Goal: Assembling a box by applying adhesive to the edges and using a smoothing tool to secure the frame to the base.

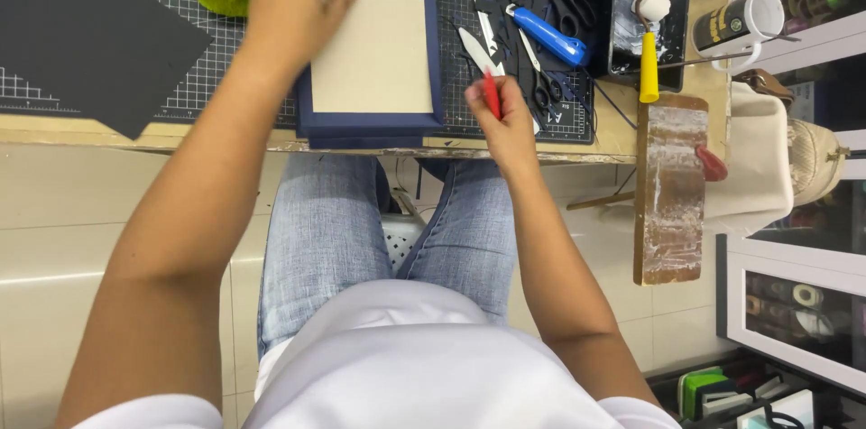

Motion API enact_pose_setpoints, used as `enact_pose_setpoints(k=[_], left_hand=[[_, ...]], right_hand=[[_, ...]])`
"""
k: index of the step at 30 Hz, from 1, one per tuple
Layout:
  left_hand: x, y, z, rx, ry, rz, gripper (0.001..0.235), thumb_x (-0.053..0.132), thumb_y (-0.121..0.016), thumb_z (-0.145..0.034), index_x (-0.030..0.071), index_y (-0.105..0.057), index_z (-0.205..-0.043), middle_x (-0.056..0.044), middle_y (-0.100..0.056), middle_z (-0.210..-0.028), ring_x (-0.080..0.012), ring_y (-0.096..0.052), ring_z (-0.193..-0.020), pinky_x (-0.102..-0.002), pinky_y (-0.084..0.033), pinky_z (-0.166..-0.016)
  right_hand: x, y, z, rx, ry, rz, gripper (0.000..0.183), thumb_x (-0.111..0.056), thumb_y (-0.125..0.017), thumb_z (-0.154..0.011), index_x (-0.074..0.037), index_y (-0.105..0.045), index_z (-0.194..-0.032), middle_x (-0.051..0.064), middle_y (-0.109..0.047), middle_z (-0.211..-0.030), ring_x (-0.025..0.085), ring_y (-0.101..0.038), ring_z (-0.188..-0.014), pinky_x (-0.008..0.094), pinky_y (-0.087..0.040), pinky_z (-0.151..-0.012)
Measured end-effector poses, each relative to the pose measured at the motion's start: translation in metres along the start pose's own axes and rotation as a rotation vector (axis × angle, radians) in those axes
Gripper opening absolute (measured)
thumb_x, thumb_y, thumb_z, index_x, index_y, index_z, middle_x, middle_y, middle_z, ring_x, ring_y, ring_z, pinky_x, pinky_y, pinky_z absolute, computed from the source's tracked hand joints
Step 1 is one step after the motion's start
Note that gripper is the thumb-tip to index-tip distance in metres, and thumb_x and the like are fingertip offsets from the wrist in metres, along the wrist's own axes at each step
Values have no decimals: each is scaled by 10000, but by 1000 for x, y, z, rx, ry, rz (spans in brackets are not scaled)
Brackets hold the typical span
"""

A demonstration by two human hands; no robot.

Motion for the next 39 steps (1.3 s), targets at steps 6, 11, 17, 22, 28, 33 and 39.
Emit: enact_pose_setpoints(k=[6,11,17,22,28,33,39], left_hand=[[46,-51,7,-134,-21,-97,560,215,-718,-1038,73,-487,-1528,-258,-450,-1522,-475,-439,-1389,-659,-179,-1167],[51,-56,13,-64,-106,-202,449,230,-605,-1094,-3,-561,-1475,-295,-497,-1474,-493,-473,-1325,-609,-228,-1189],[51,-51,12,6,-128,-208,403,167,-638,-1065,-5,-595,-1426,-267,-573,-1379,-454,-520,-1252,-575,-268,-1183],[49,-54,14,-9,-100,-203,403,141,-617,-1068,-8,-578,-1440,-272,-573,-1383,-463,-515,-1260,-565,-237,-1197],[50,-55,14,-30,-90,-197,399,167,-586,-1096,-12,-577,-1452,-269,-592,-1375,-458,-506,-1281,-556,-236,-1187],[49,-50,10,11,-107,-203,391,152,-614,-1074,-12,-599,-1428,-261,-602,-1345,-458,-519,-1240,-561,-247,-1189],[50,-51,13,23,-102,-229,384,170,-621,-1074,28,-616,-1431,-221,-585,-1376,-436,-501,-1259,-556,-323,-1102]], right_hand=[[-29,-7,6,-39,331,492,737,-674,-370,-1008,-201,-378,-1573,116,-545,-1324,275,-485,-1264,421,-350,-1093],[-36,-29,8,100,672,747,496,-482,-409,-1144,-279,-381,-1596,65,-466,-1127,267,-447,-1084,415,-363,-987],[-66,-45,-62,327,889,823,418,-386,-494,-1148,-286,-423,-1547,35,-551,-1092,302,-549,-1005,432,-460,-923],[-71,-53,28,115,799,808,425,-334,-434,-1167,-260,-403,-1584,58,-539,-1048,284,-460,-938,415,-405,-873],[-66,-41,10,17,796,754,457,-221,-533,-1155,-268,-409,-1592,19,-503,-1011,239,-429,-971,372,-390,-846],[-69,-52,40,71,852,860,520,-145,-532,-1143,-261,-362,-1621,38,-526,-1028,245,-423,-963,383,-381,-756],[-68,-39,30,72,837,768,418,-205,-540,-1156,-209,-458,-1565,35,-495,-1007,261,-413,-952,376,-396,-871]])
Point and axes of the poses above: each hand's wrist, its own z-axis away from the middle knuckle, its own y-axis out of the back of the hand, x = y × z, the point moved 8 cm from there along -z, towards the middle knuckle
